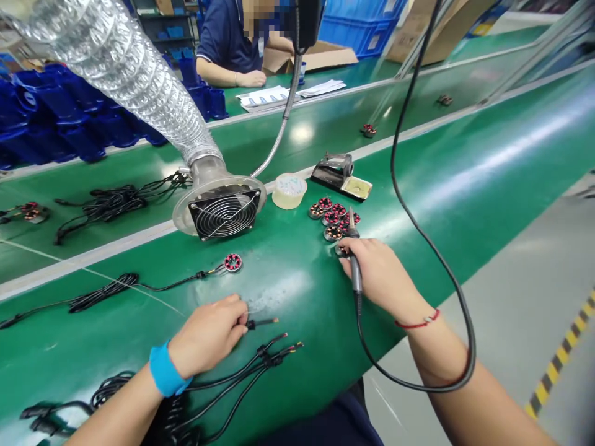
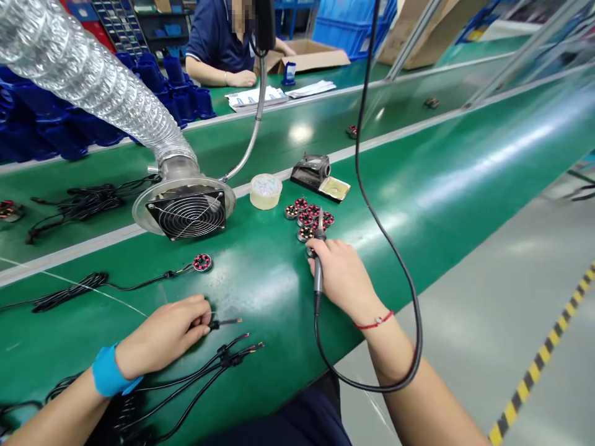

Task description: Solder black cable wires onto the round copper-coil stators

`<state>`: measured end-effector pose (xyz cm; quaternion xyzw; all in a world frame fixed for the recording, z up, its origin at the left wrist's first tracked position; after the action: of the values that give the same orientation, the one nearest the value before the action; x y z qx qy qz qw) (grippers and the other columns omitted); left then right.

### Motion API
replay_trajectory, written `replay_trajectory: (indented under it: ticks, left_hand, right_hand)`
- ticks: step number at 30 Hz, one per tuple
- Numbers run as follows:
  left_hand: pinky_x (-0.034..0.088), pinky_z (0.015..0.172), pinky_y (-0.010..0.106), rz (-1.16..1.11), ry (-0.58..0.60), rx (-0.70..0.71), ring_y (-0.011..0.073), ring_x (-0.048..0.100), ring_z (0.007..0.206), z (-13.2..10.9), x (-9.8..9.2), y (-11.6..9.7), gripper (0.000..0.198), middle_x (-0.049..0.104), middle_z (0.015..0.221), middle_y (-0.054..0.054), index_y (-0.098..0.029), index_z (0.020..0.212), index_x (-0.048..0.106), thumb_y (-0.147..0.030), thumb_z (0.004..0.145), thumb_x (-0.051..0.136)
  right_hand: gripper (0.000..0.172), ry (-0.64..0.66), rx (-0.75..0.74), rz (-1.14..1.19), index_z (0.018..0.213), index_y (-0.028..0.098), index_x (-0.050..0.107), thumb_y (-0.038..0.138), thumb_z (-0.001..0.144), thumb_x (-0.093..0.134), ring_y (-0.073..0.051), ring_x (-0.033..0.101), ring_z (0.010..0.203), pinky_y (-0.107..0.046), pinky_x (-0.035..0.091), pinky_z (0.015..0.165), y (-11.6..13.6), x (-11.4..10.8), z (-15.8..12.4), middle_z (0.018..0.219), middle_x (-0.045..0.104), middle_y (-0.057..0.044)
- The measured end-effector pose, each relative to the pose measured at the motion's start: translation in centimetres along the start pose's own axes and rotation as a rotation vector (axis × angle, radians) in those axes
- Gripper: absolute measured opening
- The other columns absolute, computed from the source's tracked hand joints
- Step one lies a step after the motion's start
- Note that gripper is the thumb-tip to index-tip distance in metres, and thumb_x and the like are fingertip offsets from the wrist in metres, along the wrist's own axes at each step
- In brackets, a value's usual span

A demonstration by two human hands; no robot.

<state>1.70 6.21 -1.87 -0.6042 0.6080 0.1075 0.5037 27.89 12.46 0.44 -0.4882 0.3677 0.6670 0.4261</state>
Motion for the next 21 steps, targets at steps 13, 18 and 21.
replay_trajectory:
  ticks: [13, 18, 21]
  left_hand:
    - [0.038, 0.067, 0.027, -0.172, -0.082, 0.048, 0.0150, 0.050, 0.069, 0.7, -1.1, 0.5, 0.011, 0.055, 0.077, 0.000, -0.019, 0.073, 0.054, -0.021, 0.083, 0.049]
    - [0.040, 0.066, 0.028, -0.150, -0.140, 0.035, 0.0157, 0.052, 0.070, 0.9, -1.5, 0.9, 0.006, 0.056, 0.078, 0.000, -0.019, 0.080, 0.056, -0.019, 0.083, 0.051]
    - [0.044, 0.071, 0.030, -0.137, -0.290, -0.022, 0.0176, 0.056, 0.077, 1.2, -2.2, 1.5, 0.018, 0.058, 0.087, 0.002, -0.019, 0.101, 0.054, -0.017, 0.084, 0.053]
  right_hand:
    - [0.041, 0.147, -0.345, 0.667, 0.114, 0.018, 0.051, 0.000, 0.080, 0.038, -0.022, 0.060, 0.091, -0.039, 0.050, 0.079, 14.7, 0.1, 1.3, 0.107, 0.066, -0.009]
    - [0.051, 0.168, -0.332, 0.766, 0.125, 0.017, 0.044, -0.001, 0.078, 0.040, -0.023, 0.056, 0.104, -0.043, 0.050, 0.088, 14.5, 1.9, 1.7, 0.116, 0.061, -0.012]
    - [0.049, 0.201, -0.352, 0.801, 0.127, 0.019, 0.043, 0.001, 0.082, 0.044, -0.022, 0.056, 0.099, -0.042, 0.050, 0.086, 14.8, 2.8, 1.7, 0.113, 0.061, -0.011]
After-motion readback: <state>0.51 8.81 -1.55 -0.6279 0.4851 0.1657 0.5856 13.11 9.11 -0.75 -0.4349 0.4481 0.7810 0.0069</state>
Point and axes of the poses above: each hand's wrist, its own z-axis towards the middle knuckle, its own x-axis out of the palm, y = z × x, the point moved 8 cm from there along z, towards the middle knuckle
